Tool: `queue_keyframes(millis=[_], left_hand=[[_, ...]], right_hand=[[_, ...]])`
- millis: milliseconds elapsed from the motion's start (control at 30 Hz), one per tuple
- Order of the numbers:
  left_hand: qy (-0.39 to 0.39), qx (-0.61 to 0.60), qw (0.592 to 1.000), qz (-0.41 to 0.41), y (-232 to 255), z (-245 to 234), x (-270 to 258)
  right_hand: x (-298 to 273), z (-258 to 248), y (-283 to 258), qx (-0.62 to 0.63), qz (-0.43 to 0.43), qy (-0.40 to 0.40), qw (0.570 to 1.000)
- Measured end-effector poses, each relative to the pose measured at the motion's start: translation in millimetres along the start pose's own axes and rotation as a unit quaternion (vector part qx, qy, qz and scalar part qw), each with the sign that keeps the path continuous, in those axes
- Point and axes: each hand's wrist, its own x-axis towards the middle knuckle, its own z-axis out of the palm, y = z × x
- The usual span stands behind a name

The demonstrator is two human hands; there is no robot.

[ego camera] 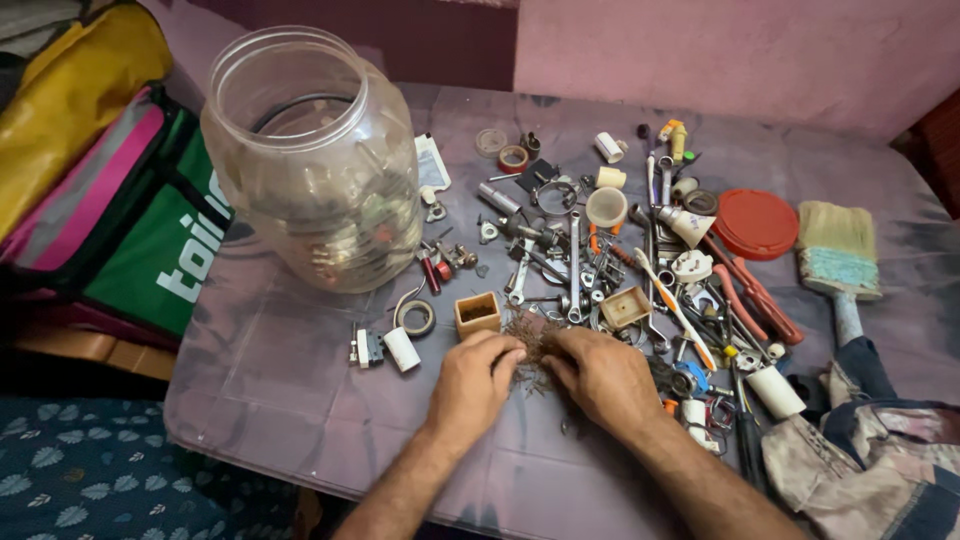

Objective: The person sorts various small hardware components from a large pile on a bed, placing them into small wooden boxes and a large plastic jar.

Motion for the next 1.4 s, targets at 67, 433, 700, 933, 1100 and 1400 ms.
queue_keyframes(millis=[67, 433, 700, 933, 1100, 1400], left_hand=[[-0.001, -0.069, 0.994, -0.085, 6, -7, 2], [0.093, 0.052, 0.994, 0.002, 6, -48, 30], [0.075, 0.16, 0.983, 0.041, -6, -42, 29], [0.052, 0.228, 0.967, 0.102, -8, -41, 24], [0.061, 0.221, 0.968, 0.101, -3, -44, 24], [0.049, 0.139, 0.983, 0.113, 4, -16, -7]], right_hand=[[0, 0, 0, 0.001, 0.006, -0.009, 1.0], [0, -1, 0, 0.005, 0.007, -0.021, 1.0], [-1, 1, 0, -0.02, 0.001, -0.025, 0.999], [-1, 2, 1, -0.009, -0.01, -0.013, 1.0], [-1, 1, -1, -0.013, -0.008, -0.008, 1.0], [-2, 5, -4, -0.03, -0.044, 0.014, 0.999]])
